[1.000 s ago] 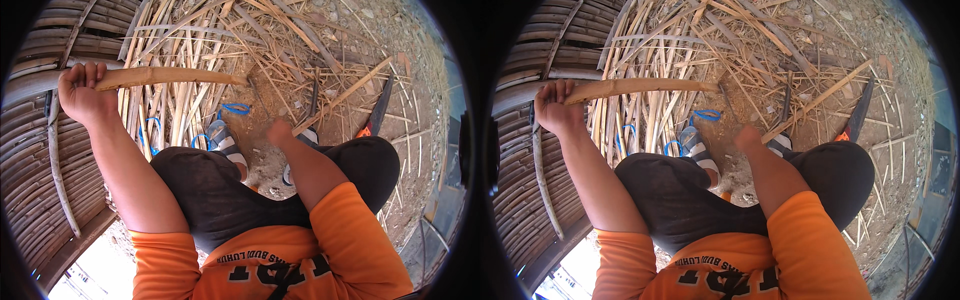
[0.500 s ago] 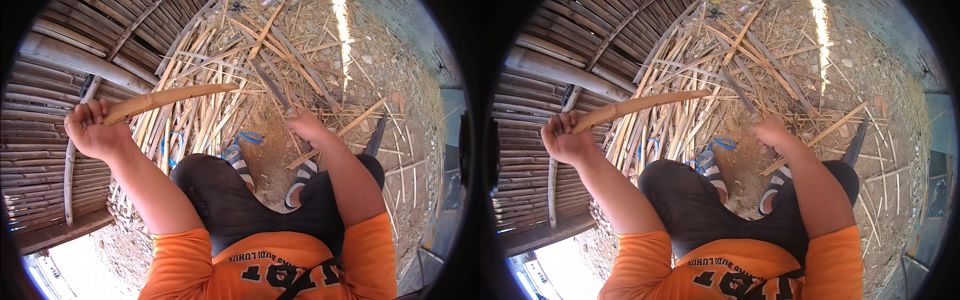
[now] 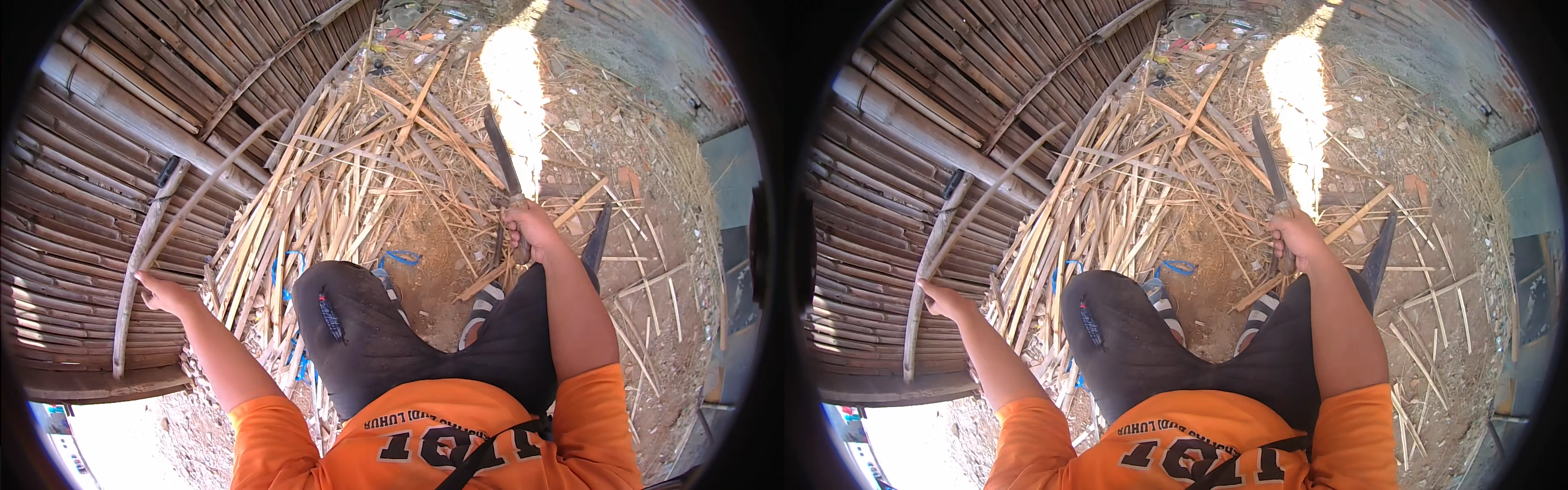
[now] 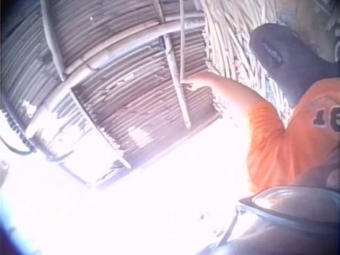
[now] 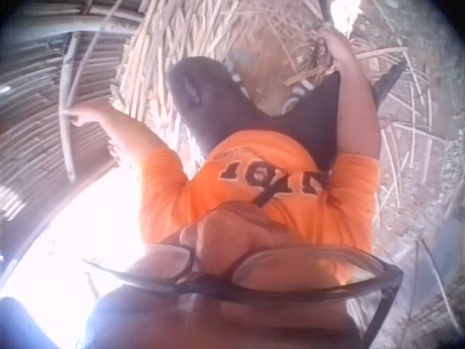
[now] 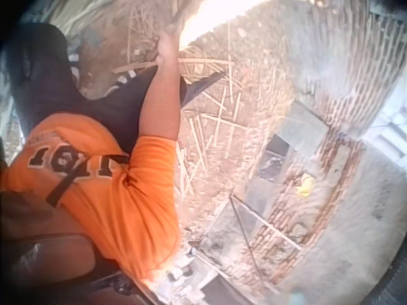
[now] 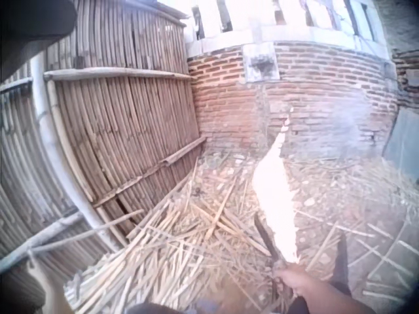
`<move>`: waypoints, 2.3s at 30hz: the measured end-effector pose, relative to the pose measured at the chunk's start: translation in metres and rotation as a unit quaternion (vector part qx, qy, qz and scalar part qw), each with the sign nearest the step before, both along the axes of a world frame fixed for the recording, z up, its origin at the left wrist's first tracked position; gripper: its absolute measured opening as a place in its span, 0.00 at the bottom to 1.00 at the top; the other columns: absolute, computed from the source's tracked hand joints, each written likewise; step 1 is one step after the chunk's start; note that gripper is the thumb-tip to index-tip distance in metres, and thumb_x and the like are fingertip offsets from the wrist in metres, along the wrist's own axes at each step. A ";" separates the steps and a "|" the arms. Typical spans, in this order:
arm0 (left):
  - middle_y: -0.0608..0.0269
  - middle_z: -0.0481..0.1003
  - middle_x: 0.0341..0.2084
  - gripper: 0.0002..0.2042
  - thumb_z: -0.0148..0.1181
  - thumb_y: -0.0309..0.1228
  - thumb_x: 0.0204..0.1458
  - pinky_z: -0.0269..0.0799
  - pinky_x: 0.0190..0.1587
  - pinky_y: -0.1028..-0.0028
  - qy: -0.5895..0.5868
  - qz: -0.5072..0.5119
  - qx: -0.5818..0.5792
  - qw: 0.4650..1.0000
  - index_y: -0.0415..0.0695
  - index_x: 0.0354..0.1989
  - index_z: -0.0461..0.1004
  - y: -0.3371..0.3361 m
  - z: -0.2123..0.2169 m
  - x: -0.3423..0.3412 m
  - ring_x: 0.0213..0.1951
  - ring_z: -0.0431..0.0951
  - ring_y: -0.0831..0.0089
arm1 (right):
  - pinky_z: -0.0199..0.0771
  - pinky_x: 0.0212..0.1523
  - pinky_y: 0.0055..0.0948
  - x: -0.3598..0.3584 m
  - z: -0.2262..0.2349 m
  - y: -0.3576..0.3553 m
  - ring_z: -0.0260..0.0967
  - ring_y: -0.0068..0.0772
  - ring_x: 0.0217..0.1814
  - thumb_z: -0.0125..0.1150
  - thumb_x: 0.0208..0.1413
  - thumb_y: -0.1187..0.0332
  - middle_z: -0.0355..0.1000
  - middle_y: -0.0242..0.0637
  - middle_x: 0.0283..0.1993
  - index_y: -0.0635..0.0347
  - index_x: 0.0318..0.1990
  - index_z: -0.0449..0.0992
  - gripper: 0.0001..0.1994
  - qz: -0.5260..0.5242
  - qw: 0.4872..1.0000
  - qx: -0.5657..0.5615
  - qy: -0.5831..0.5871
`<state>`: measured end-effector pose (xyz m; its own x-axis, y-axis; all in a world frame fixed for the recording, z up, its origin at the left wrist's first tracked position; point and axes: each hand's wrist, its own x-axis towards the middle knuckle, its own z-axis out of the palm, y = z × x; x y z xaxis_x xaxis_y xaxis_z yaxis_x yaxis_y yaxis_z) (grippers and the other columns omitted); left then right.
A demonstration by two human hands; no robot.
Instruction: The person uses a machete to shave and trim thin strips of wood while sitting on the ground, then uses a hammer to tap a wooden structure.
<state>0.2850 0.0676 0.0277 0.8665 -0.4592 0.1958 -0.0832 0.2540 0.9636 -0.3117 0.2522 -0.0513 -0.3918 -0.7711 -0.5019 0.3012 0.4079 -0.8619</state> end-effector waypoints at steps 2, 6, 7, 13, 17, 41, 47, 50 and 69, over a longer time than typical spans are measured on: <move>0.45 0.62 0.64 0.41 0.58 0.55 0.60 0.66 0.65 0.58 -0.103 -0.007 0.141 0.985 0.38 0.71 0.51 0.033 -0.062 0.005 0.65 0.65 0.55 | 0.64 0.21 0.28 -0.001 -0.010 0.006 0.60 0.23 0.20 0.59 0.53 0.75 0.64 0.30 0.24 0.61 0.43 0.66 0.11 -0.022 0.999 -0.003 0.026; 0.61 0.68 0.60 0.31 0.60 0.51 0.61 0.71 0.54 0.59 0.009 -0.201 0.288 0.936 0.49 0.67 0.60 0.108 -0.176 0.017 0.58 0.73 0.63 | 0.65 0.21 0.28 -0.015 -0.008 0.010 0.61 0.23 0.20 0.58 0.55 0.73 0.65 0.30 0.26 0.60 0.38 0.67 0.07 -0.067 0.996 -0.044 0.030; 0.63 0.70 0.58 0.29 0.60 0.49 0.61 0.72 0.51 0.60 0.026 -0.221 0.322 0.920 0.50 0.65 0.61 0.123 -0.198 0.022 0.55 0.75 0.65 | 0.65 0.21 0.28 -0.017 -0.008 0.013 0.62 0.23 0.20 0.59 0.55 0.73 0.65 0.30 0.26 0.60 0.38 0.67 0.07 -0.082 0.995 -0.060 0.022; 0.70 0.75 0.49 0.16 0.57 0.41 0.64 0.73 0.41 0.68 0.003 -0.270 0.350 0.897 0.50 0.55 0.68 0.127 -0.194 -0.004 0.46 0.80 0.71 | 0.65 0.22 0.28 -0.030 -0.002 0.025 0.62 0.23 0.20 0.58 0.57 0.72 0.64 0.30 0.26 0.58 0.36 0.68 0.05 -0.174 0.974 -0.117 -0.089; 0.67 0.76 0.48 0.14 0.57 0.39 0.65 0.72 0.43 0.71 -0.097 -0.324 0.248 0.908 0.46 0.53 0.70 0.075 -0.112 -0.077 0.47 0.80 0.72 | 0.66 0.23 0.28 -0.043 -0.005 0.035 0.61 0.23 0.22 0.58 0.58 0.72 0.64 0.28 0.26 0.57 0.35 0.68 0.04 -0.210 0.954 -0.126 -0.173; 0.38 0.76 0.52 0.32 0.60 0.49 0.55 0.72 0.56 0.58 -0.371 -0.729 0.462 0.344 0.39 0.62 0.71 0.124 -0.333 -0.527 0.53 0.77 0.47 | 0.66 0.26 0.23 -0.096 0.018 0.065 0.61 0.15 0.21 0.58 0.61 0.72 0.64 0.21 0.24 0.44 0.40 0.64 0.09 -0.338 0.863 -0.232 -0.294; 0.40 0.68 0.62 0.32 0.61 0.49 0.56 0.70 0.60 0.59 -0.354 -0.721 0.475 0.359 0.42 0.65 0.69 0.139 -0.353 -0.546 0.56 0.76 0.48 | 0.66 0.26 0.23 -0.101 0.013 0.052 0.60 0.14 0.20 0.56 0.63 0.69 0.63 0.20 0.22 0.49 0.34 0.65 0.06 -0.328 0.871 -0.213 -0.296; 0.42 0.69 0.61 0.32 0.60 0.49 0.57 0.68 0.62 0.58 -0.219 -0.761 0.484 0.372 0.42 0.65 0.69 0.140 -0.377 -0.553 0.58 0.75 0.49 | 0.66 0.26 0.22 -0.101 0.013 0.047 0.60 0.14 0.20 0.56 0.63 0.69 0.63 0.20 0.23 0.51 0.35 0.67 0.05 -0.324 0.881 -0.196 -0.285; 0.54 0.78 0.42 0.28 0.70 0.36 0.52 0.78 0.43 0.67 -0.132 -0.770 0.387 0.490 0.42 0.61 0.69 0.144 -0.378 -0.619 0.41 0.80 0.67 | 0.67 0.24 0.23 -0.077 0.023 0.019 0.61 0.16 0.20 0.57 0.63 0.69 0.65 0.22 0.23 0.50 0.34 0.67 0.06 -0.306 0.901 -0.181 -0.247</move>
<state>-0.3341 0.2119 -0.3499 -0.6321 -0.5542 -0.5416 -0.5145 -0.2224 0.8281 -0.3888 0.2716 -0.0285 -0.5963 -0.6351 -0.4909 0.7585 -0.2457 -0.6035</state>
